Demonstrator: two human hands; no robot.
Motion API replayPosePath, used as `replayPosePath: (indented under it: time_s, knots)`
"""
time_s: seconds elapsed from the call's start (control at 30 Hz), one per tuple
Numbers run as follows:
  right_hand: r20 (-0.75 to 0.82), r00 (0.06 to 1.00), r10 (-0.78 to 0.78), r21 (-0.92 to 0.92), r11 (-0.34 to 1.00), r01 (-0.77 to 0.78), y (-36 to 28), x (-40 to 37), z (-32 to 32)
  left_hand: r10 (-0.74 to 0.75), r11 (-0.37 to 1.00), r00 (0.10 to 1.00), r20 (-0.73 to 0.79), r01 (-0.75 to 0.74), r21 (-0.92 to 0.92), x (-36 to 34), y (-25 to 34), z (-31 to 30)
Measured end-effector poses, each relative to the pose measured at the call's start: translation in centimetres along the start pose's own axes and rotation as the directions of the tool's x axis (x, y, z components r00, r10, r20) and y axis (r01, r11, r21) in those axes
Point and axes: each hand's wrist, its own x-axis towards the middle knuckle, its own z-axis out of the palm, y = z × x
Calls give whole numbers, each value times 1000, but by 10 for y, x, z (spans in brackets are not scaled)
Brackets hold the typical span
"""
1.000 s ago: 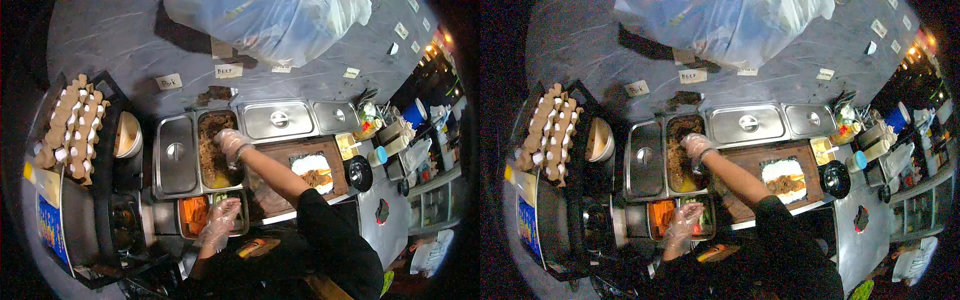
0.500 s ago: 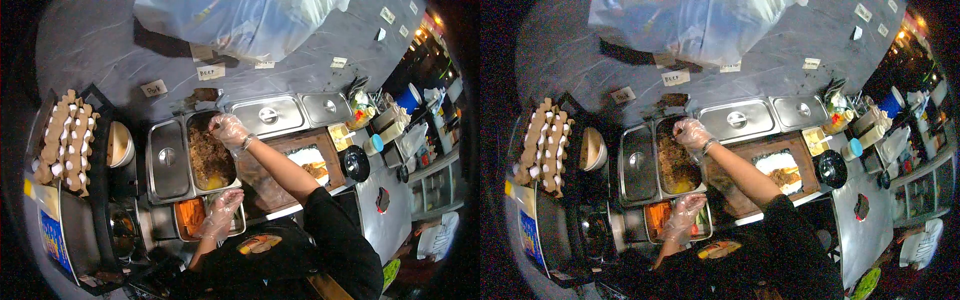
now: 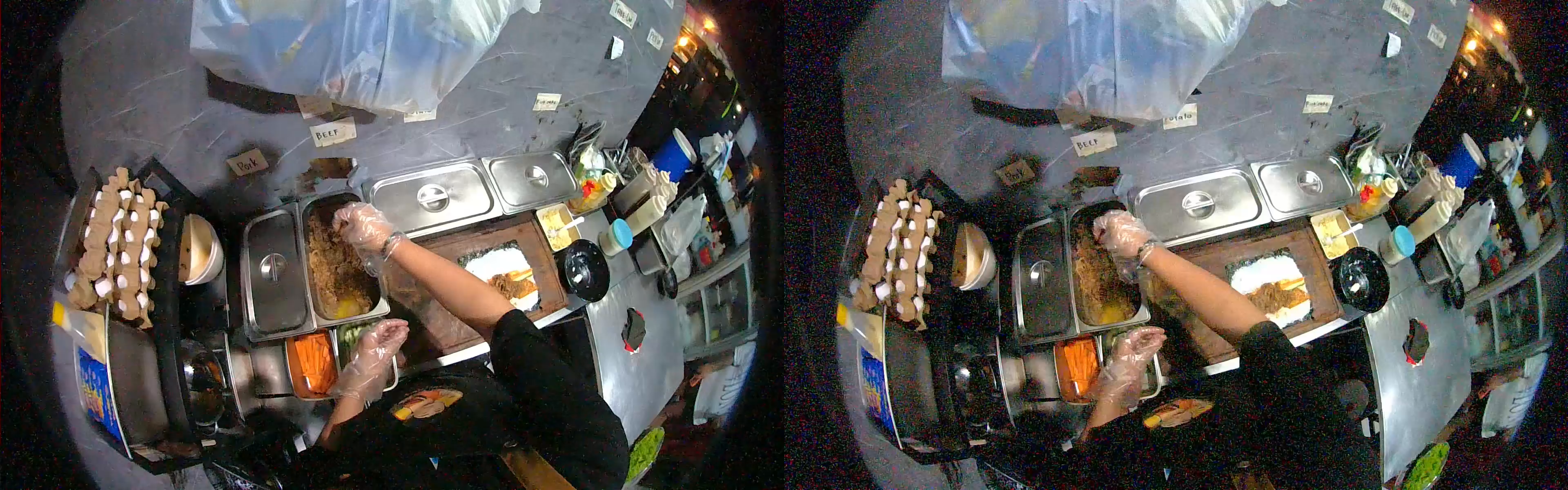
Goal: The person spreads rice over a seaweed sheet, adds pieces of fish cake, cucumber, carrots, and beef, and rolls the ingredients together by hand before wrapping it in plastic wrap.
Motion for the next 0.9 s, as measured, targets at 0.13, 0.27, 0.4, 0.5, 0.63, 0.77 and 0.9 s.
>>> replayPosePath:
  time_s: [0.13,0.27,0.4,0.5,0.63,0.77,0.9]
  knots:
    - [62,998,5,-186,982,7,6,3,2,36,997,999,36,-38,69,0,6,8]
    - [329,944,-8,-478,861,174,-7,-13,25,75,989,997,22,-77,128,-10,-8,4]
    - [443,895,59,-471,865,176,5,-8,54,125,968,991,42,-131,213,-5,-21,-6]
    - [279,946,163,-435,900,-27,-12,-12,55,46,976,999,11,-47,211,-6,-8,-8]
    - [252,964,87,-380,925,15,-28,-13,38,64,968,993,102,-87,234,-1,-18,-28]
    - [71,995,75,-245,968,-56,-31,-15,30,158,982,983,97,-167,87,8,-27,-26]
    - [129,986,106,-226,971,-75,-22,-21,25,82,981,996,35,-87,174,26,-22,-15]
